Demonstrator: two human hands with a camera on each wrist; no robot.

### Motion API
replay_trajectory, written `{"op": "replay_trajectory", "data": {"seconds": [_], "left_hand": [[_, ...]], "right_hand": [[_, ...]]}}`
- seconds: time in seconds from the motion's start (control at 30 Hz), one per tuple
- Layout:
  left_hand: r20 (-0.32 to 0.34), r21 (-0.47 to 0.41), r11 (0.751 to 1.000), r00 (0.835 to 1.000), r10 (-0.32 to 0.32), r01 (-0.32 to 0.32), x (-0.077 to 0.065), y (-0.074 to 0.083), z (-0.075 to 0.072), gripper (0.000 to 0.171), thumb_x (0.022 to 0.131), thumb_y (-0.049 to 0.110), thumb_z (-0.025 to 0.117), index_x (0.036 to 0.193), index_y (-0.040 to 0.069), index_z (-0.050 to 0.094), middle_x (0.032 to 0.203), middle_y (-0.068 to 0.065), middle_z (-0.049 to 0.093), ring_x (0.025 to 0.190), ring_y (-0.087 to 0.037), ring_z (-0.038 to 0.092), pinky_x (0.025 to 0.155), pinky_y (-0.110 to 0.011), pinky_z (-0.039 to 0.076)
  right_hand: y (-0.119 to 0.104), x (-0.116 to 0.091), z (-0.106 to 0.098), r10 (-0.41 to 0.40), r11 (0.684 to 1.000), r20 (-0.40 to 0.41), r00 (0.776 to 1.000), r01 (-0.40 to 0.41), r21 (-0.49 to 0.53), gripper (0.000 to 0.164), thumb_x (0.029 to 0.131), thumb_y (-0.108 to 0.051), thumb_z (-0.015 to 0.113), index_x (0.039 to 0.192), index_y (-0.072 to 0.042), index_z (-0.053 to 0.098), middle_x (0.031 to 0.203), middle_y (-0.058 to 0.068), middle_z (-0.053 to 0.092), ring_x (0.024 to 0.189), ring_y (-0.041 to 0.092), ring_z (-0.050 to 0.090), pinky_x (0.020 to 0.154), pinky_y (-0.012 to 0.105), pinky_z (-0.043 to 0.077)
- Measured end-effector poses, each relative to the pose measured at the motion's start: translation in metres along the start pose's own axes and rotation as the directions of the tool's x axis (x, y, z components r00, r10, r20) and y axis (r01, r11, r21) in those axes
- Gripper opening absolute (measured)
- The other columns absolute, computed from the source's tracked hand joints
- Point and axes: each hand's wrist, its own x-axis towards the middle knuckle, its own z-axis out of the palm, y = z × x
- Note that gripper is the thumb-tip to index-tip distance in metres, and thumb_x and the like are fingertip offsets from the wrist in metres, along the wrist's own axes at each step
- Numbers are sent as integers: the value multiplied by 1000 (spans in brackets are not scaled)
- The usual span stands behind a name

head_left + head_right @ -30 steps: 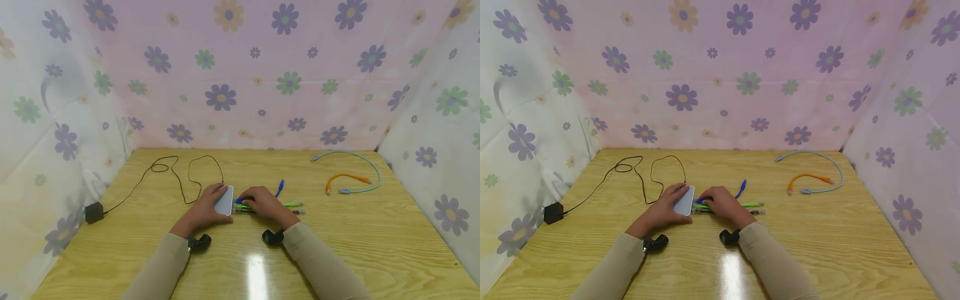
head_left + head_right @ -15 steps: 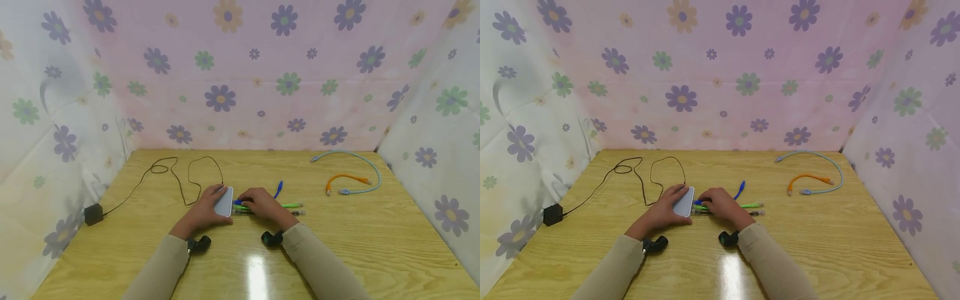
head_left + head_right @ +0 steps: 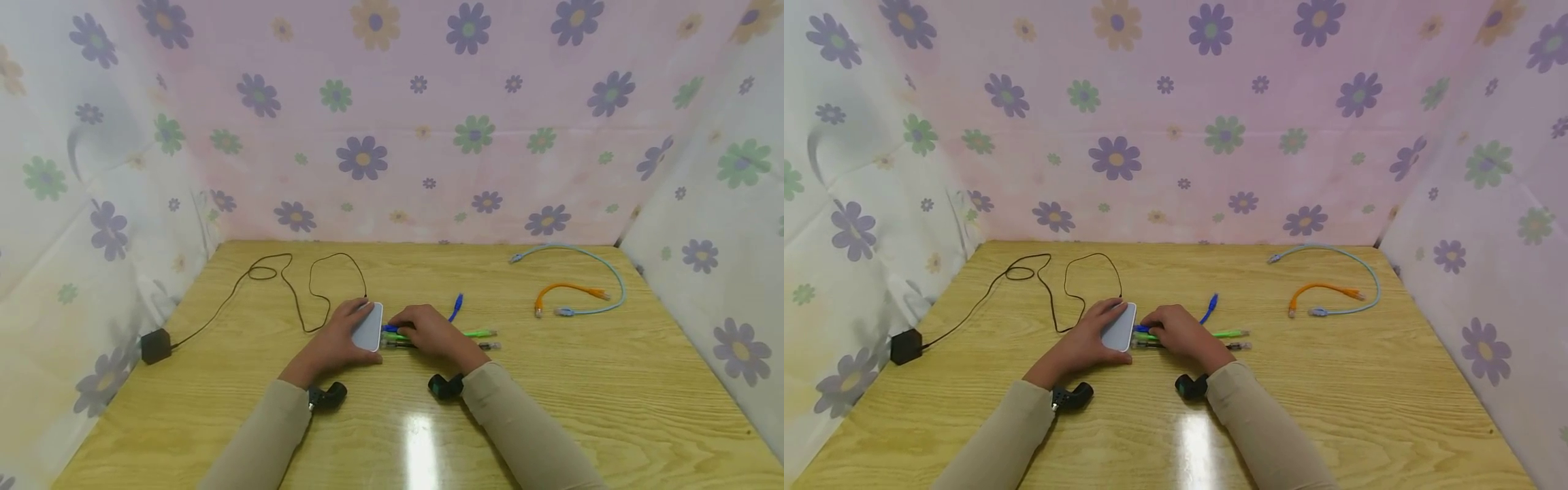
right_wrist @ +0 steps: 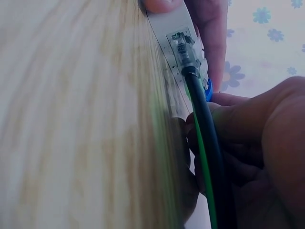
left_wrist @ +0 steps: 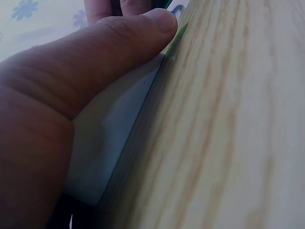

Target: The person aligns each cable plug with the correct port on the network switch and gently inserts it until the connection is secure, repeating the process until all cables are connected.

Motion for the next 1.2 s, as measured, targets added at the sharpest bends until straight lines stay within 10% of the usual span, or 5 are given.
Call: {"op": "replay_trajectory", "data": {"seconds": [1.2], "left_hand": [[4, 26, 999, 1000, 28, -29, 4, 0, 0, 108, 66, 59, 82, 153, 18, 32, 159, -3, 25, 146, -27, 22, 100, -45, 40]], "right_hand": [[-9, 7, 0, 9, 1000, -13, 1000, -10, -27, 24, 97, -6, 56, 114, -10, 72, 103, 4, 68, 92, 16, 63, 81, 32, 51]]}}
